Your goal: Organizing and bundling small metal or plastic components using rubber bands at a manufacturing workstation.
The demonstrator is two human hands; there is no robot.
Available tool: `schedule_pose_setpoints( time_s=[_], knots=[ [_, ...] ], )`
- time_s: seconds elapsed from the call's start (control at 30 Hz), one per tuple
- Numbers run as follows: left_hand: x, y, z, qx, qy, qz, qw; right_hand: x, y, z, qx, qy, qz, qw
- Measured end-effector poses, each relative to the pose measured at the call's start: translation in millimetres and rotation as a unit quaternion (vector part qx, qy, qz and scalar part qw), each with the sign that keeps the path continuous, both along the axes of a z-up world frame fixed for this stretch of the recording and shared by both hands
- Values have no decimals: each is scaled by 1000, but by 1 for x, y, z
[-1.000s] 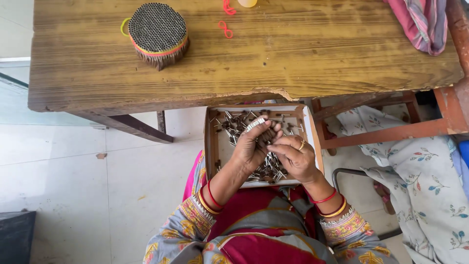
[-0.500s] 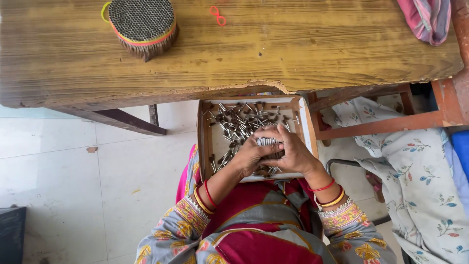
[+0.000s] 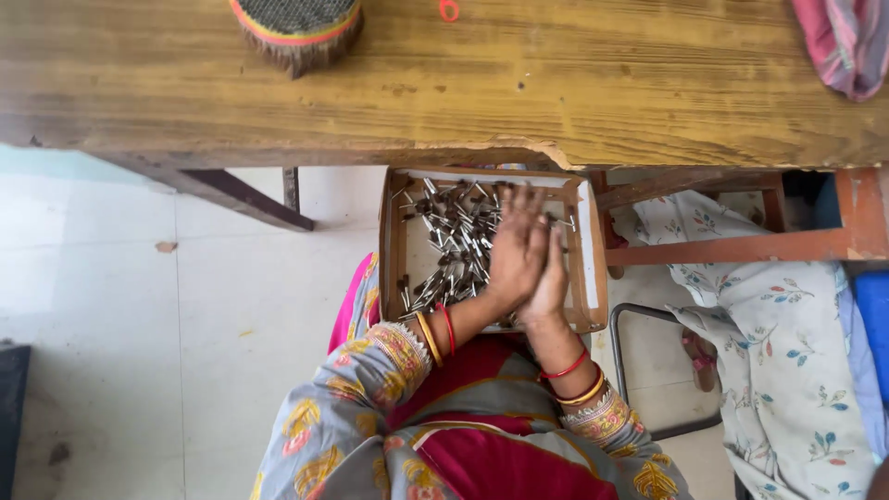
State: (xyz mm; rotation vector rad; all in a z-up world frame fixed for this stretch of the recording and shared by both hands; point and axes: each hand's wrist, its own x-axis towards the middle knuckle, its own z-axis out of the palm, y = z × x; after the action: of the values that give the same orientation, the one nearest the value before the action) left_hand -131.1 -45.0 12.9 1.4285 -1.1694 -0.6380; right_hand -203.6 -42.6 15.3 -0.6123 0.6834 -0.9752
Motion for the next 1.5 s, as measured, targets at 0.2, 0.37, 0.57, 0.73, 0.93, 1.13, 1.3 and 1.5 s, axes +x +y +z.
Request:
schedule_pose_setpoints(
  time_s=[0.2, 0.37, 0.57, 0.73, 0.93, 1.13, 1.3, 1.5],
  knots=[
    [-1, -20, 0, 19, 4, 43, 999, 7, 2, 18, 25, -40, -15, 999],
    [-21, 10, -6, -34, 54, -48, 997, -18, -19, -40, -170, 7, -25, 985],
    [-13, 12, 16, -28, 57, -33, 997, -12, -15, -10, -105, 47, -16, 993],
    [-9, 0, -3, 48, 36, 48, 997, -18, -13, -25, -10, 15, 19, 1000],
    [0, -7, -12, 41, 13, 14, 999, -8, -18, -34, -21, 62, -1, 998],
    [1, 10, -11, -23, 24, -63, 997, -9, -22, -46, -90, 47, 2, 995],
    [-2, 35, 22, 36, 63, -90, 993, -7, -26, -30, -25, 57, -15, 998],
    [3, 17, 8, 2, 51, -47, 998, 0, -21, -45, -45, 7, 25, 999]
  ],
)
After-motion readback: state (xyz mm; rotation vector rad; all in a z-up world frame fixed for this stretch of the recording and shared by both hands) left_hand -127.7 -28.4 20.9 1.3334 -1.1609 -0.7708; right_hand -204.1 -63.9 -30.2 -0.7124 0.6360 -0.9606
